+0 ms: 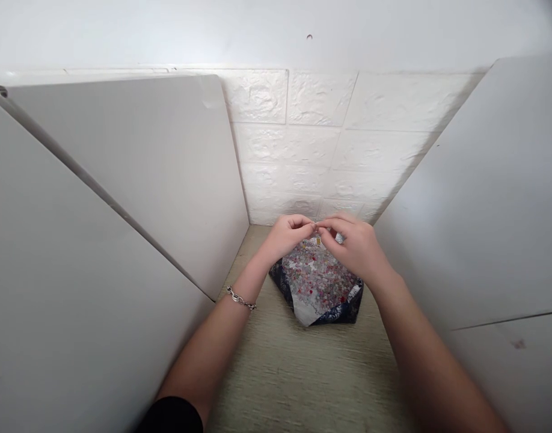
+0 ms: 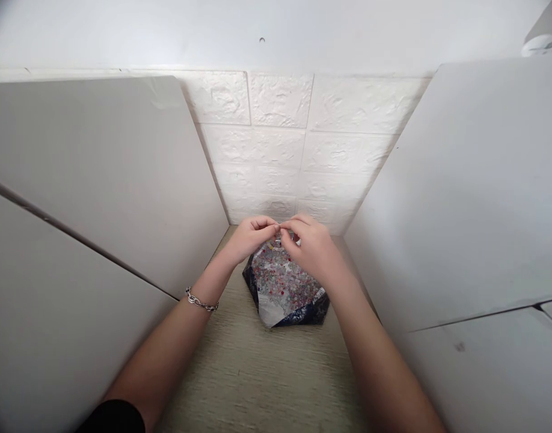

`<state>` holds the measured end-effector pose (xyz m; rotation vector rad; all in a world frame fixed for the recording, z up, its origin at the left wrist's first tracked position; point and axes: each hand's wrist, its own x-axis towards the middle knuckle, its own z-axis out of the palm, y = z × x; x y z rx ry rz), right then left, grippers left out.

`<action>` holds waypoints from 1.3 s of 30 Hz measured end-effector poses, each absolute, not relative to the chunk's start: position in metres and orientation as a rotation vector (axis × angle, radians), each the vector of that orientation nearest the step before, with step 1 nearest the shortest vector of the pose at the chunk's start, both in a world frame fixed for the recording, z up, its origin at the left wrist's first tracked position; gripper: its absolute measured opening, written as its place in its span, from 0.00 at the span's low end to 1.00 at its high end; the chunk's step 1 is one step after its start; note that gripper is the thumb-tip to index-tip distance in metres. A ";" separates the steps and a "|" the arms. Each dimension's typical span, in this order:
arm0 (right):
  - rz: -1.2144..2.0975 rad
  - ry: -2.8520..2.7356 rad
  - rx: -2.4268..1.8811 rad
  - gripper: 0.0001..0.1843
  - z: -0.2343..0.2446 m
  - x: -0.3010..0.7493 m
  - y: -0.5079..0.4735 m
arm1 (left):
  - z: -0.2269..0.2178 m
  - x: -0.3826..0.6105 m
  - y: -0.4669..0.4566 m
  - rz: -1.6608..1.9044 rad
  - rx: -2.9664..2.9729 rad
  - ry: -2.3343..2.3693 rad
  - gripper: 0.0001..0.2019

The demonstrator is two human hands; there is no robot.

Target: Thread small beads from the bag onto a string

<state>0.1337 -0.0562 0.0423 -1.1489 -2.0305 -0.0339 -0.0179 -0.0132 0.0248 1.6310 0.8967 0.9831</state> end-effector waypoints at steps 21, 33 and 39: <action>0.337 -1.664 -1.492 0.12 0.026 0.128 -0.043 | 0.018 -0.010 -0.017 1.055 2.215 1.071 0.10; 0.210 -1.651 -1.304 0.11 0.025 0.126 -0.044 | 0.016 -0.011 -0.008 1.170 1.274 0.827 0.08; 0.138 -1.727 -1.230 0.09 0.024 0.121 -0.047 | 0.015 -0.005 -0.011 1.187 0.964 0.708 0.05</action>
